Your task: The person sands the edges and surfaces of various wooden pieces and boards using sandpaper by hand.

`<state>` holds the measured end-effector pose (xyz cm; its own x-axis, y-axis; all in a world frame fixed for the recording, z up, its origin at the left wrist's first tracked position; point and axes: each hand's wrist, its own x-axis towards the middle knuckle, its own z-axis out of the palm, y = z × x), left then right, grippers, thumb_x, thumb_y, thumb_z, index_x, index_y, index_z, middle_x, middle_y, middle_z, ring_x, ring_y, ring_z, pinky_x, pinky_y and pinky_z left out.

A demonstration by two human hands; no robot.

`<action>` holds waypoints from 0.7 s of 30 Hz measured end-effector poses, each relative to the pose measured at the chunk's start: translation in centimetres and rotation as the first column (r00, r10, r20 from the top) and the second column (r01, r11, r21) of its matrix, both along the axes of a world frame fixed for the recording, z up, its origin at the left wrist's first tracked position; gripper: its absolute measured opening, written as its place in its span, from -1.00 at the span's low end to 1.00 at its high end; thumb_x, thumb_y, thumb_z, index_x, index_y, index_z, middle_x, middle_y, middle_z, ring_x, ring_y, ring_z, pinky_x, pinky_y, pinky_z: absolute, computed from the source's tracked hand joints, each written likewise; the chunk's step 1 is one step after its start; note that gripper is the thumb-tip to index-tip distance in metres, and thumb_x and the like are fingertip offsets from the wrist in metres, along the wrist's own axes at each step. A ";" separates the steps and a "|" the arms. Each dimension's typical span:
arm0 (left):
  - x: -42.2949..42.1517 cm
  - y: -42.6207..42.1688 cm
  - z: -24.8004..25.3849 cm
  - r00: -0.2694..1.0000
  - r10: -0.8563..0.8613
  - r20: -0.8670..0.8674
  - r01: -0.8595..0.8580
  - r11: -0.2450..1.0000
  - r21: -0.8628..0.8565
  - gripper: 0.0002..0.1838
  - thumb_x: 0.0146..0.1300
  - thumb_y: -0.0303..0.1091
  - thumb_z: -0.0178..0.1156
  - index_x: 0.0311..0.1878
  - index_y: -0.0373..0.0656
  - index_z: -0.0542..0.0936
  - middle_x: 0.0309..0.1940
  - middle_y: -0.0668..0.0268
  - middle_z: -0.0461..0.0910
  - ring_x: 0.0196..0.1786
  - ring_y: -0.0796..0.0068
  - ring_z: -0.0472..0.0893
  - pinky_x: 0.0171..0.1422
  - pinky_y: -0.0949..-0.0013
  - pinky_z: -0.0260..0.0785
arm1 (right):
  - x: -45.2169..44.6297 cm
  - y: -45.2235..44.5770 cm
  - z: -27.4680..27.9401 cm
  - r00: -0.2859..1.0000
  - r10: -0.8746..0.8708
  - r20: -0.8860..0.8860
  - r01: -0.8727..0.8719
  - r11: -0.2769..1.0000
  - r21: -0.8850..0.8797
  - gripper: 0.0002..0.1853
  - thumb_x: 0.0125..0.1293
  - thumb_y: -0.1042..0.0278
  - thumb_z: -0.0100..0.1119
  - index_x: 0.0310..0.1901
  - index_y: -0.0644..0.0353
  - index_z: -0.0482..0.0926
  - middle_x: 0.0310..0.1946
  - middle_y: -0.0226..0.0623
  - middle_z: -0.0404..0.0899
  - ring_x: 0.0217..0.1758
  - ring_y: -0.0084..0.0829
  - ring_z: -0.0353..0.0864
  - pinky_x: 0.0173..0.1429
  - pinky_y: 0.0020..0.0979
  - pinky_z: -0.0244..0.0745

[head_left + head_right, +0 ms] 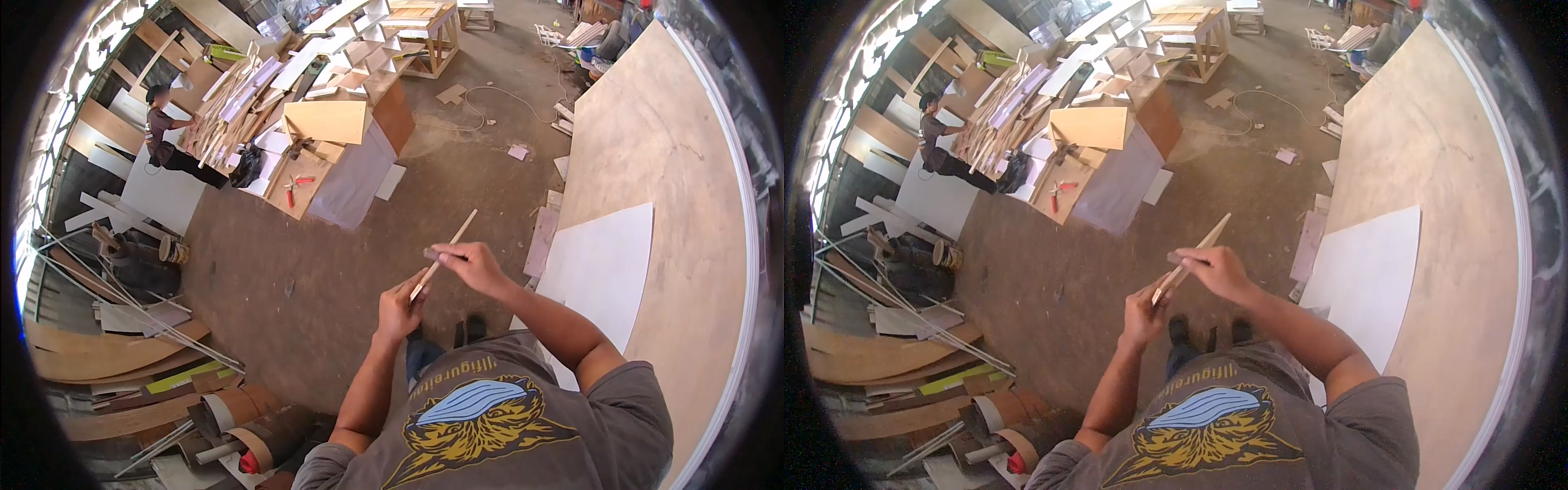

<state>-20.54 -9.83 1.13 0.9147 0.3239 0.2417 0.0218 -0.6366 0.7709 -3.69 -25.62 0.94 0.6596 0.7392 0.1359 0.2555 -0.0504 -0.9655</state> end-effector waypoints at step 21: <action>0.1 -0.4 -0.6 0.994 0.011 0.110 -0.009 1.000 -0.013 -0.66 0.48 -0.40 0.38 0.25 -0.29 0.74 -0.08 -0.06 0.82 -0.16 0.08 0.85 -0.03 0.22 0.65 | 2.1 -0.7 -2.0 0.988 -0.128 0.090 0.132 0.990 -0.046 -0.67 0.59 0.24 0.29 0.25 0.17 0.78 0.01 -0.04 0.85 0.03 -0.39 0.88 0.12 -0.31 0.69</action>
<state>-20.44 -10.20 0.57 0.8796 0.3368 0.3361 -0.0571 -0.6267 0.7771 -1.56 -26.32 -1.08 0.7380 0.6555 0.1603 0.3257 -0.1380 -0.9353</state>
